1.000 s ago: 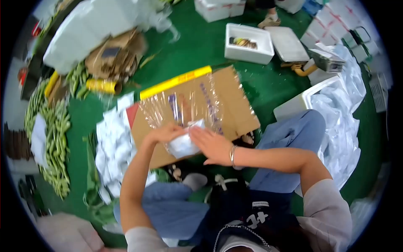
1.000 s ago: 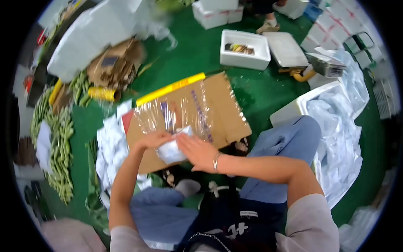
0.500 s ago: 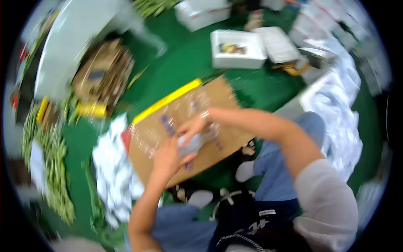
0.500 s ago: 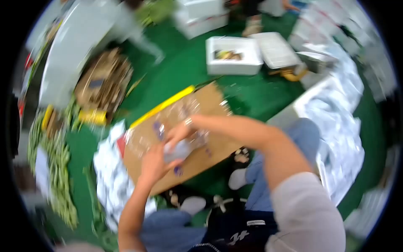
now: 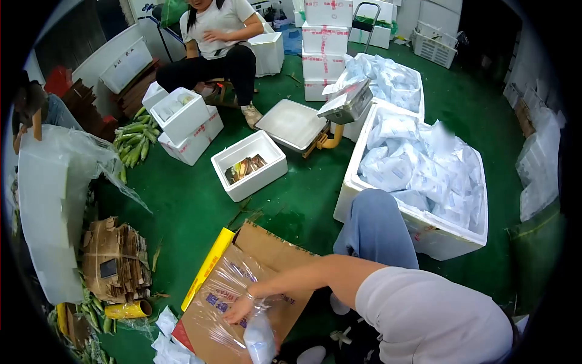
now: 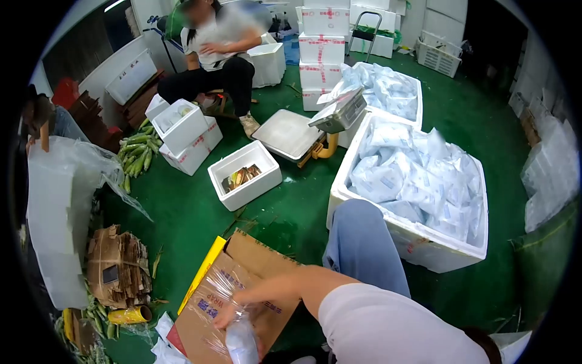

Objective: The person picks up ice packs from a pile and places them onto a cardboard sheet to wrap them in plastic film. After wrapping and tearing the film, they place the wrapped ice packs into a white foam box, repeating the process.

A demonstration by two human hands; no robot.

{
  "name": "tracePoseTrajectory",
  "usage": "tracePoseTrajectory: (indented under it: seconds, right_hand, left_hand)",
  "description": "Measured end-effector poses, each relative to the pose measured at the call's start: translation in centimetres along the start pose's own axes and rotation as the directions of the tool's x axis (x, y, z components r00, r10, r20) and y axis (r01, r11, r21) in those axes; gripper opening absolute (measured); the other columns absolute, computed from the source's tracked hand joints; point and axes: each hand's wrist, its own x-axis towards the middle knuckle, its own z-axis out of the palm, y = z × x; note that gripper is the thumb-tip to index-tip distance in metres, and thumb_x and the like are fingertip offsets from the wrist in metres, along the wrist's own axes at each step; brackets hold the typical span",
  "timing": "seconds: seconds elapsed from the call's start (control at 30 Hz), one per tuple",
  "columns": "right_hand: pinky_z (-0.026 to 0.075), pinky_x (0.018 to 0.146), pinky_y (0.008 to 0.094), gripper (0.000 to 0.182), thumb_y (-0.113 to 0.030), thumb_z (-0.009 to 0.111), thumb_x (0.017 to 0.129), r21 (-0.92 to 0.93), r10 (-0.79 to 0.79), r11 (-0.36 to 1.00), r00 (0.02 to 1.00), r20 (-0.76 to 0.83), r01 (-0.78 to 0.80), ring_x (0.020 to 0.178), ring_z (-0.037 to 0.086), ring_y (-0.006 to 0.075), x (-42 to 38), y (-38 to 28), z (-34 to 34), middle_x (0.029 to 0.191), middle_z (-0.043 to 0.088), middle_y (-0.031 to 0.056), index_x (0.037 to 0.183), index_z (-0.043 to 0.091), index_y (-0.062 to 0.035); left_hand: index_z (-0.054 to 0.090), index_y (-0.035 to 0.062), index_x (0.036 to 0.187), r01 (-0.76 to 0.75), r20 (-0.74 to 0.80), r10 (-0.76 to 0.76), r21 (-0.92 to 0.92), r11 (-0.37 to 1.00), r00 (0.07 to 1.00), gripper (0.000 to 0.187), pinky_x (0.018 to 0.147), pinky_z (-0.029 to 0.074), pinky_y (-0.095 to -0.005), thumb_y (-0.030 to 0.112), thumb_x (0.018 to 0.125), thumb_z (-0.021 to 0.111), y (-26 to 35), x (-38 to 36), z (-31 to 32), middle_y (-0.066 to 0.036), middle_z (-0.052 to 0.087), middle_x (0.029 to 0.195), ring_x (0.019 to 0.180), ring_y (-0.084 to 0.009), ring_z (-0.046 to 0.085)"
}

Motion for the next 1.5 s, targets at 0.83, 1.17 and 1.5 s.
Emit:
tracePoseTrajectory:
  seconds: [0.83, 1.17, 1.5]
  right_hand:
    - [0.05, 0.07, 0.0371, 0.028, -0.023, 0.057, 0.088, 0.19, 0.223, 0.973, 0.326, -0.919, -0.13, 0.077, 0.064, 0.027, -10.9, -11.9, 11.3, 0.083, 0.064, 0.0162, 0.106, 0.056, -0.0017]
    - [0.031, 0.103, 0.057, 0.041, -0.025, 0.058, 0.077, -0.772, -0.648, 0.614, 0.663, -0.374, 0.165, 0.119, 0.046, 0.0452, -15.3, -21.5, 19.0, 0.125, 0.051, 0.0288, 0.105, 0.058, 0.0045]
    - [0.049, 0.066, 0.0453, 0.041, -0.027, 0.057, 0.08, -0.78, -0.398, 0.553, 0.915, 0.061, 0.292, 0.079, 0.062, 0.0341, -20.1, -16.9, 19.8, 0.094, 0.061, 0.0188, 0.111, 0.051, -0.0003]
  left_hand:
    - [0.045, -0.005, 0.125, -0.585, -0.771, 0.631, 0.472, 0.66, 0.089, 0.045, 0.097, 0.042, -0.0379, 0.03, 0.098, 0.043, -7.6, -4.3, 10.7, -0.018, 0.053, 0.123, 0.114, -0.0304, 0.054]
    - [0.042, -0.0004, 0.129, -0.673, -0.529, 0.417, -0.569, 0.473, 0.74, 0.064, 0.083, 0.054, -0.0449, 0.052, 0.097, 0.027, -9.0, -2.4, 9.4, -0.016, 0.058, 0.117, 0.104, -0.0315, 0.061]
    - [0.037, 0.0005, 0.134, -0.235, -0.165, 0.17, -0.574, 0.784, 0.971, 0.067, 0.077, 0.056, -0.0467, 0.055, 0.097, 0.026, -10.0, -3.4, 13.6, -0.016, 0.058, 0.118, 0.102, -0.0318, 0.062]
